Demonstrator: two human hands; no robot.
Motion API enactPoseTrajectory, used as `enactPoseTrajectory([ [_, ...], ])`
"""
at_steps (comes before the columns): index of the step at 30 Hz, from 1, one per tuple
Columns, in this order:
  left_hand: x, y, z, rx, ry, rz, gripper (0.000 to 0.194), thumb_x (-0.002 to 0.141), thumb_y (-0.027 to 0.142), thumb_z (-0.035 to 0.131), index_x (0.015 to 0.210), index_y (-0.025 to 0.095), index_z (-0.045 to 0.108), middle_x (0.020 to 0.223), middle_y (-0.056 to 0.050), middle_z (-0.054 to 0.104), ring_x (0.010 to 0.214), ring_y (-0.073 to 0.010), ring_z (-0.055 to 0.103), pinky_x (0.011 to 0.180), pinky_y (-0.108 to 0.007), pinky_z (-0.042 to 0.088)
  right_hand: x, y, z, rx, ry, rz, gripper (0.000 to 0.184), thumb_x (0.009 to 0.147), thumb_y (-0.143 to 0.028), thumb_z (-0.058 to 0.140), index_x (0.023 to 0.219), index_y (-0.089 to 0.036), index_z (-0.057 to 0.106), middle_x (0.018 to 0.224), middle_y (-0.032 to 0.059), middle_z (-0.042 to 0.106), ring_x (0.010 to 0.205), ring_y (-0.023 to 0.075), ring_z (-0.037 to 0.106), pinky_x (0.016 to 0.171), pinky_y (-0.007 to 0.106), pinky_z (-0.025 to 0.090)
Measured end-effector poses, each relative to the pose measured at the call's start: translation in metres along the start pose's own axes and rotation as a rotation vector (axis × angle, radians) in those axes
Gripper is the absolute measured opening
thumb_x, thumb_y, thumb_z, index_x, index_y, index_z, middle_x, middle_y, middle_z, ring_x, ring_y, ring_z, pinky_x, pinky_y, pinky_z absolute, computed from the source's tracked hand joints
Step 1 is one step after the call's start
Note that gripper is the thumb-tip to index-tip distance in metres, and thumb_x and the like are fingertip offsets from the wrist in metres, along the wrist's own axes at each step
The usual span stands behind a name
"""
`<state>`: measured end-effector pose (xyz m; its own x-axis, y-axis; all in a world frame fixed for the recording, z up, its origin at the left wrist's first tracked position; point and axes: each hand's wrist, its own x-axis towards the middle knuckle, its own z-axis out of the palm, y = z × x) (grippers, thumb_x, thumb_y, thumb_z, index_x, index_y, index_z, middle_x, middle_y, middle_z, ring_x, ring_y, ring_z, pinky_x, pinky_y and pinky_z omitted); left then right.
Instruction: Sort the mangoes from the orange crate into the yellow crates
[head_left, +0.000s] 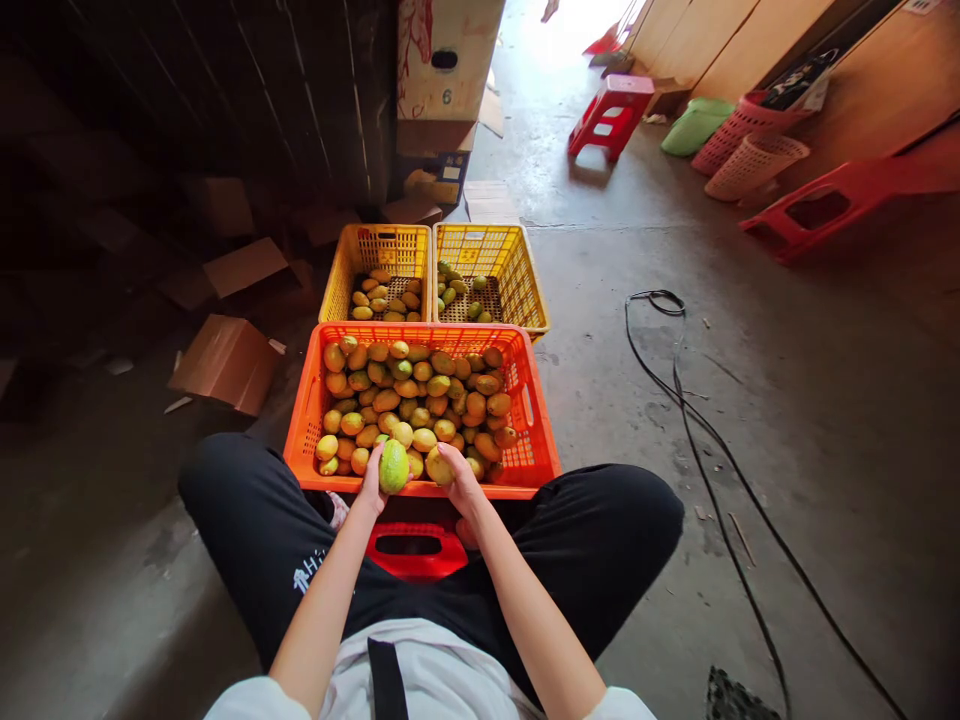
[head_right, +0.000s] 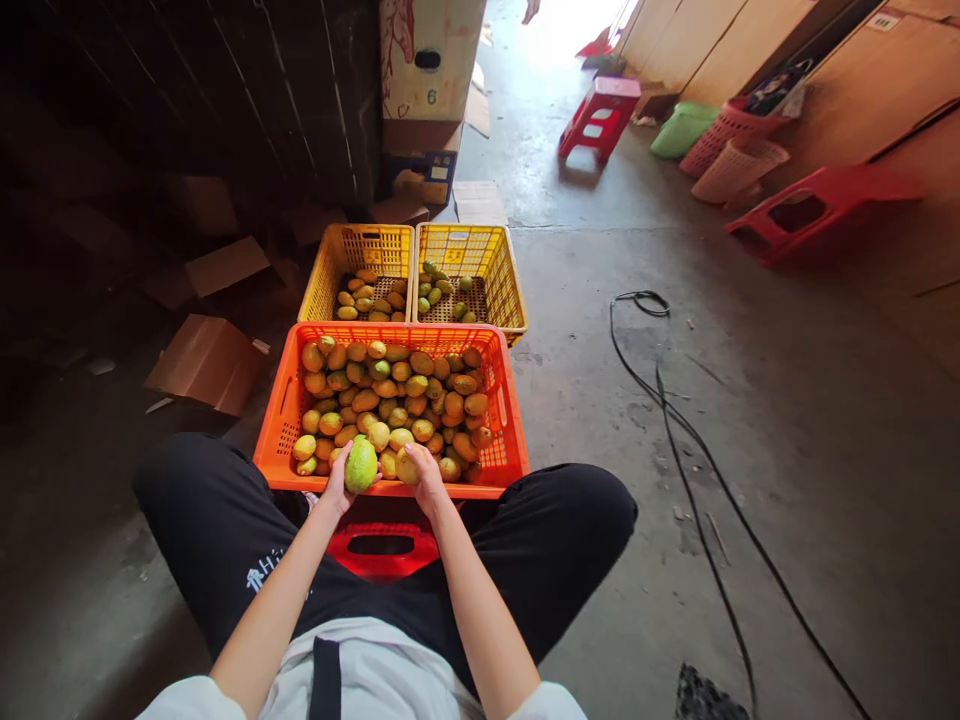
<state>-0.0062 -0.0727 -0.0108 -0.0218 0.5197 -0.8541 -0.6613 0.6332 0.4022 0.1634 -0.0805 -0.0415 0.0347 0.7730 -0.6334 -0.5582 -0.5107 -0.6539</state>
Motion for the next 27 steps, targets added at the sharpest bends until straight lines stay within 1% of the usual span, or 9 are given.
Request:
enactPoseTrajectory([
  [2, 0.002, -0.002, -0.001, 0.039, -0.001, 0.032, 0.025, 0.099, 0.038, 0.076, 0.106, 0.015, 0.068, 0.079, -0.006, 0.074, 0.072, -0.0218, 0.078, 0.074, -0.035, 0.071, -0.002, -0.001, -0.001, 0.008, 0.018, 0.017, 0.034, 0.065, -0.042, 0.093, 0.087, -0.029, 0.072, 0.08, -0.0022, 0.077, 0.072, 0.0201, 0.073, 0.062, 0.029, 0.058],
  [4, 0.004, -0.004, -0.002, 0.07, 0.005, 0.066, 0.029, 0.09, 0.031, 0.088, 0.104, 0.017, 0.067, 0.081, -0.005, 0.074, 0.074, -0.0213, 0.079, 0.074, -0.034, 0.071, -0.003, -0.002, -0.001, 0.026, 0.025, 0.026, 0.037, 0.063, -0.04, 0.097, 0.088, -0.029, 0.072, 0.082, -0.0018, 0.077, 0.073, 0.0212, 0.074, 0.063, 0.031, 0.06],
  [7, 0.006, -0.006, -0.004, 0.108, 0.0, 0.084, 0.038, 0.08, 0.024, 0.096, 0.102, 0.018, 0.065, 0.084, -0.006, 0.076, 0.079, -0.0235, 0.081, 0.075, -0.035, 0.071, -0.003, -0.002, -0.002, 0.033, 0.02, 0.029, 0.047, 0.058, -0.039, 0.101, 0.092, -0.027, 0.07, 0.084, -0.0012, 0.077, 0.074, 0.0217, 0.076, 0.064, 0.033, 0.063],
  [11, 0.007, -0.008, -0.006, 0.123, -0.025, 0.101, 0.035, 0.08, 0.025, 0.093, 0.098, 0.018, 0.065, 0.082, -0.005, 0.075, 0.079, -0.0244, 0.081, 0.073, -0.036, 0.071, -0.003, 0.0, -0.002, 0.025, 0.032, 0.036, 0.055, 0.055, -0.038, 0.102, 0.097, -0.026, 0.068, 0.086, -0.0013, 0.078, 0.073, 0.0206, 0.077, 0.065, 0.033, 0.064],
  [13, 0.006, -0.008, -0.007, 0.119, -0.032, 0.11, 0.031, 0.081, 0.028, 0.09, 0.1, 0.017, 0.067, 0.08, -0.005, 0.075, 0.076, -0.0232, 0.08, 0.071, -0.034, 0.071, -0.004, 0.001, -0.002, 0.024, 0.032, 0.036, 0.05, 0.058, -0.038, 0.1, 0.095, -0.027, 0.068, 0.087, -0.0019, 0.079, 0.075, 0.0213, 0.078, 0.065, 0.033, 0.065],
  [17, 0.006, -0.008, -0.007, 0.127, -0.035, 0.094, 0.027, 0.086, 0.032, 0.082, 0.101, 0.014, 0.071, 0.076, -0.007, 0.075, 0.064, -0.021, 0.075, 0.061, -0.03, 0.067, -0.007, 0.0, -0.001, 0.041, 0.038, 0.006, 0.033, 0.07, -0.042, 0.09, 0.088, -0.028, 0.066, 0.086, -0.0019, 0.079, 0.076, 0.0225, 0.079, 0.062, 0.033, 0.065],
  [22, 0.009, -0.006, -0.008, 0.106, 0.015, 0.06, 0.026, 0.089, 0.035, 0.08, 0.102, 0.015, 0.072, 0.076, -0.007, 0.077, 0.066, -0.0226, 0.077, 0.059, -0.028, 0.064, -0.006, -0.006, 0.001, 0.09, 0.081, 0.072, 0.033, 0.077, -0.049, 0.084, 0.091, -0.027, 0.065, 0.08, 0.0031, 0.08, 0.074, 0.027, 0.08, 0.062, 0.039, 0.067],
  [24, 0.01, -0.007, -0.008, 0.11, 0.023, 0.054, 0.027, 0.089, 0.036, 0.082, 0.104, 0.015, 0.073, 0.078, -0.007, 0.077, 0.068, -0.0223, 0.078, 0.059, -0.026, 0.063, -0.005, -0.008, 0.001, 0.08, 0.088, 0.108, 0.034, 0.08, -0.054, 0.08, 0.092, -0.025, 0.066, 0.079, 0.0054, 0.081, 0.072, 0.027, 0.08, 0.057, 0.035, 0.064],
  [27, 0.011, -0.009, -0.008, 0.135, 0.027, 0.052, 0.027, 0.09, 0.036, 0.081, 0.104, 0.014, 0.074, 0.081, -0.008, 0.079, 0.07, -0.022, 0.078, 0.06, -0.026, 0.063, -0.005, -0.011, 0.002, 0.056, 0.051, 0.168, 0.039, 0.086, -0.062, 0.068, 0.089, -0.023, 0.067, 0.077, 0.009, 0.081, 0.065, 0.0263, 0.078, 0.046, 0.03, 0.054],
])
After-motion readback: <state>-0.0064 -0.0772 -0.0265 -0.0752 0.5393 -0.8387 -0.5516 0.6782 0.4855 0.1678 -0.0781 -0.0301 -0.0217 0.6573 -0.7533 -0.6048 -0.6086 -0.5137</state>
